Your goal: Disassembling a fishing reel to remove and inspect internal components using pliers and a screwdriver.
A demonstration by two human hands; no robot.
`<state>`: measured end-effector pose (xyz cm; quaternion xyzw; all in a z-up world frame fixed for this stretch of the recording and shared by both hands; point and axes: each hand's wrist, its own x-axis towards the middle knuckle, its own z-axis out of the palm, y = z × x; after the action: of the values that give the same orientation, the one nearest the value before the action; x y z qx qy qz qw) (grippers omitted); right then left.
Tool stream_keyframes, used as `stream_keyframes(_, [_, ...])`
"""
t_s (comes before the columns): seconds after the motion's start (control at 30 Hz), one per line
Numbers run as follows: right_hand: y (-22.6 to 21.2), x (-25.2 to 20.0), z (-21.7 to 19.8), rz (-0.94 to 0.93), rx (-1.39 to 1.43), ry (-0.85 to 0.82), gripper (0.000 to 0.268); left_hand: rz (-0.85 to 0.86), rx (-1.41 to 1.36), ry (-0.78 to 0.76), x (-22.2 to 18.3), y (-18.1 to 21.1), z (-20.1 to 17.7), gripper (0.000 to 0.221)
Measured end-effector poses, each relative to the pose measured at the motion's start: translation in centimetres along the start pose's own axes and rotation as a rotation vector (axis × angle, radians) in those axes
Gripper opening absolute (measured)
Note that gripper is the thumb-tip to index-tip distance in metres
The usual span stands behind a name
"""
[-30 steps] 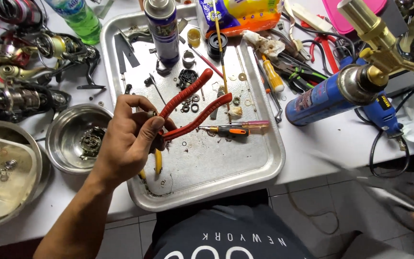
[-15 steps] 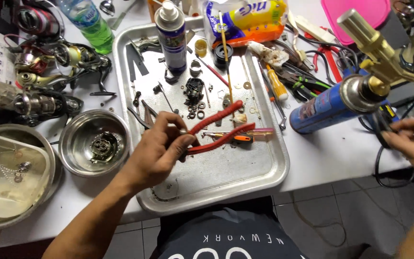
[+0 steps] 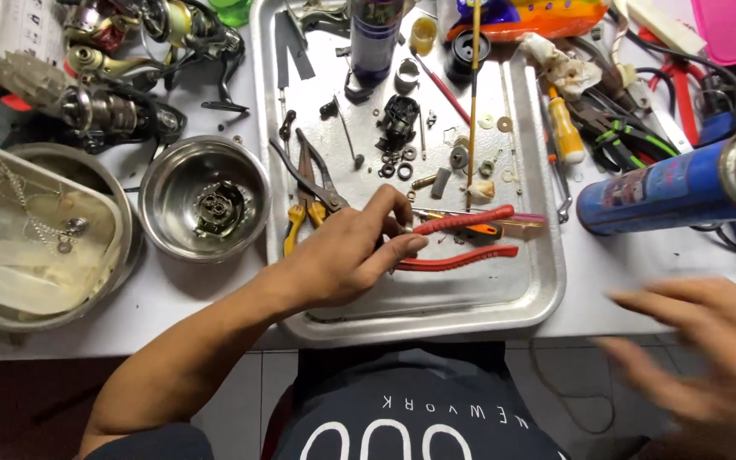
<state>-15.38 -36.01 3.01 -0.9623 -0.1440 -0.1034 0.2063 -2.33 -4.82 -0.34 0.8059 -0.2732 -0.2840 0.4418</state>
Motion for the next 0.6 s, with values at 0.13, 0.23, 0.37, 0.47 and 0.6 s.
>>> stream_keyframes(0.13, [-4.5,7.3,4.0,-0.38,-0.125,-0.072,0.059,-0.007,0.016,-0.053,0.1,0.0,0.6,0.033])
stream_keyframes(0.23, [-3.9,9.2,8.2,-0.486,-0.193,-0.159,0.074,0.019,0.041,-0.04,0.0,-0.2,0.6,0.034])
stream_keyframes(0.37, [-2.7,8.5,10.1,-0.428,-0.101,-0.284,0.066,0.064,0.059,-0.034,0.0,-0.9,0.3,0.028])
stream_keyframes(0.47, [-2.3,7.5,9.9,-0.357,-0.042,-0.288,0.061,0.088,0.176,0.012,-0.3,-1.9,-0.1,0.027])
stream_keyframes(0.6, [-1.6,6.8,9.5,-0.291,-0.041,-0.297,0.057,0.143,0.237,0.109,-1.1,-2.6,-2.1,0.02])
